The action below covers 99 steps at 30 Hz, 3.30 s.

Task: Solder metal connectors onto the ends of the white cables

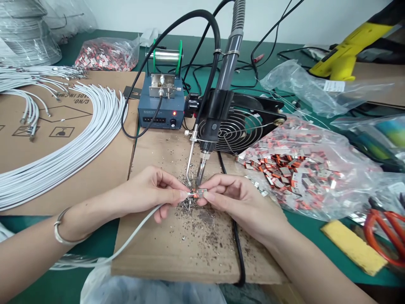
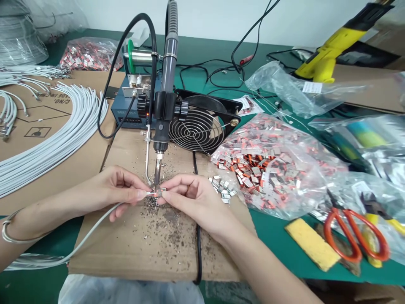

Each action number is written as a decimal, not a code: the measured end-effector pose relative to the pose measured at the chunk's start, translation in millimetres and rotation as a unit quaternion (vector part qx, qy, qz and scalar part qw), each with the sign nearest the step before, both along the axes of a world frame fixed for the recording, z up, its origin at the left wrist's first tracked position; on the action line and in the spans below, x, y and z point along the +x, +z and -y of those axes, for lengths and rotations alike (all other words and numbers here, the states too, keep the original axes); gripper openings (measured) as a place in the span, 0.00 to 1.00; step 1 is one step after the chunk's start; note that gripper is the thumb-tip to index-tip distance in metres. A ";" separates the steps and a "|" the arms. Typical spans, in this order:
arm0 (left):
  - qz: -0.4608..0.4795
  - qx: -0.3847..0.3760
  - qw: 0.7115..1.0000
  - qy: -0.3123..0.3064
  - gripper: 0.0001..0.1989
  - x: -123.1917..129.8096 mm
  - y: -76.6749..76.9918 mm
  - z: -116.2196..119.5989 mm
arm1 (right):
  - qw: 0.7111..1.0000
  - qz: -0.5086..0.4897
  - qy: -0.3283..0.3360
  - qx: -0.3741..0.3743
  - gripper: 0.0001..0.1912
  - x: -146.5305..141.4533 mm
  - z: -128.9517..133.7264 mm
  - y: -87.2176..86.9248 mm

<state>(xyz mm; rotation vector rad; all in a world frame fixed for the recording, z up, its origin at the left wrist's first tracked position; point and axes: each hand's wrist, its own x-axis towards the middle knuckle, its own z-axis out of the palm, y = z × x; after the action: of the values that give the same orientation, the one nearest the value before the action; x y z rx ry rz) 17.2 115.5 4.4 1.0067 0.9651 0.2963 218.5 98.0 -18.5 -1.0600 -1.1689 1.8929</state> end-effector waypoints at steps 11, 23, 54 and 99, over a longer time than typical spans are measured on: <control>-0.023 0.012 1.000 -0.009 0.10 -1.0 -3.8 0.1 | 1.000 0.015 -0.010 -0.006 0.08 -2.7 -1.1 2.2; -0.045 0.022 0.999 0.003 0.08 1.2 -5.9 0.9 | 0.995 0.090 -0.007 0.035 0.11 -2.1 -0.4 3.6; -0.017 0.005 1.000 0.007 0.07 0.6 -4.1 1.9 | 0.999 0.051 -0.006 0.012 0.09 0.5 -0.8 -0.3; -0.133 0.299 0.927 -0.185 0.14 -9.4 9.1 21.7 | 0.975 0.111 0.166 0.102 0.09 7.8 1.5 8.2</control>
<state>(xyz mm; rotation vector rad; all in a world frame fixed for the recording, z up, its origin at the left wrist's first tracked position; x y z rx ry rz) 7.9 93.8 13.5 1.8008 0.9191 0.1343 226.3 96.5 -10.3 -1.0304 -1.7208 1.8803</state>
